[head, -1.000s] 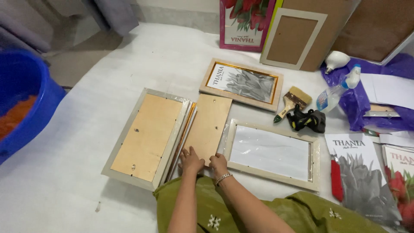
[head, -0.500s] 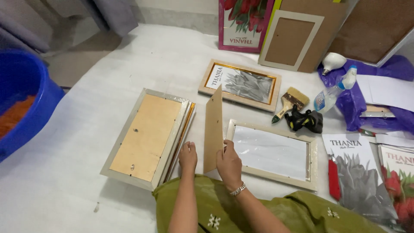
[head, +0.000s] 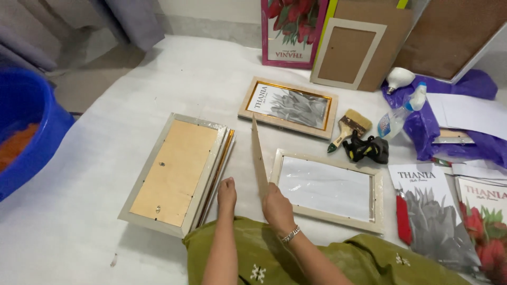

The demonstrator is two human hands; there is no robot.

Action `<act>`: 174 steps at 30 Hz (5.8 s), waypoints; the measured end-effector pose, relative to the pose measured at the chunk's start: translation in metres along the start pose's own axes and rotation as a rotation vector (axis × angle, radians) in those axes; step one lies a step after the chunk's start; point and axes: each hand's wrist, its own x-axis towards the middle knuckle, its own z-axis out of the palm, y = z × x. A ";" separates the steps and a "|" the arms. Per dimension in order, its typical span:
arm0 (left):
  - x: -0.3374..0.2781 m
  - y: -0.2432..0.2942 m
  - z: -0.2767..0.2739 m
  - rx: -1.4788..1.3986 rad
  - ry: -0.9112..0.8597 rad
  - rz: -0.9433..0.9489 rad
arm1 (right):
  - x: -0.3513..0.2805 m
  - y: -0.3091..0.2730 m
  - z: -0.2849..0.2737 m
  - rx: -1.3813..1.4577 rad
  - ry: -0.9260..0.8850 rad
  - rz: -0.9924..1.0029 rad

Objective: Cleaning a glass pane with a cloth and assembling it into a picture frame with a backing board.

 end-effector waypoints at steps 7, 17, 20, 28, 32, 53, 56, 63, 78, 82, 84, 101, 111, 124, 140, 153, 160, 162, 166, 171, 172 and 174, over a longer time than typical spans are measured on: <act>-0.045 0.045 -0.024 -0.110 -0.054 -0.038 | -0.010 0.038 -0.087 0.456 0.027 0.136; -0.065 0.058 0.009 -0.866 -0.454 -0.101 | -0.035 0.234 -0.125 1.312 -0.134 0.375; -0.117 0.100 0.021 -0.897 -0.451 -0.178 | -0.062 0.221 -0.146 1.577 -0.020 0.563; -0.181 0.124 0.049 -0.275 -0.609 -0.010 | -0.085 0.312 -0.124 1.395 0.335 0.697; -0.133 0.079 0.076 0.560 -0.218 0.543 | -0.095 0.355 -0.140 1.312 0.351 0.727; -0.103 0.067 0.093 0.792 -0.105 0.537 | -0.066 0.373 -0.093 1.205 0.301 0.820; -0.111 0.079 0.087 0.784 -0.139 0.512 | -0.064 0.366 -0.093 1.177 0.297 0.864; -0.103 0.065 0.093 0.835 -0.117 0.539 | -0.061 0.340 -0.088 1.163 0.246 0.847; -0.097 0.054 0.102 0.814 -0.171 0.648 | -0.042 0.394 -0.015 1.137 0.400 0.747; -0.091 0.049 0.106 0.809 -0.192 0.634 | -0.043 0.383 -0.018 1.136 0.395 0.739; -0.092 0.051 0.104 0.783 -0.194 0.628 | -0.044 0.373 -0.022 1.103 0.391 0.742; -0.090 0.045 0.109 0.786 -0.097 0.728 | -0.029 0.403 -0.006 0.664 0.207 0.770; -0.087 0.040 0.117 0.787 -0.074 0.691 | -0.049 0.306 -0.068 -0.076 0.185 0.523; -0.103 0.062 0.103 0.829 -0.167 0.568 | -0.052 0.334 -0.056 -0.058 0.061 0.490; -0.105 0.056 0.102 0.806 -0.163 0.648 | -0.057 0.370 -0.034 -0.044 0.114 0.430; -0.266 0.106 0.145 0.788 -0.561 1.152 | -0.071 0.382 -0.008 -0.207 0.293 0.254; -0.243 0.038 0.203 0.777 -0.316 1.368 | -0.079 0.355 -0.026 -0.136 0.326 0.240; -0.241 0.037 0.207 0.875 -0.364 1.328 | -0.077 0.351 -0.030 -0.149 0.255 0.285; -0.251 0.053 0.203 0.721 -0.275 1.336 | -0.079 0.350 -0.026 -0.196 0.384 0.208; -0.246 0.050 0.211 0.764 -0.302 1.344 | -0.077 0.352 -0.022 -0.173 0.363 0.250; -0.244 0.051 0.211 0.765 -0.300 1.344 | -0.075 0.350 -0.022 -0.173 0.364 0.249; -0.244 0.051 0.212 0.808 -0.333 1.329 | -0.073 0.346 -0.023 -0.167 0.301 0.347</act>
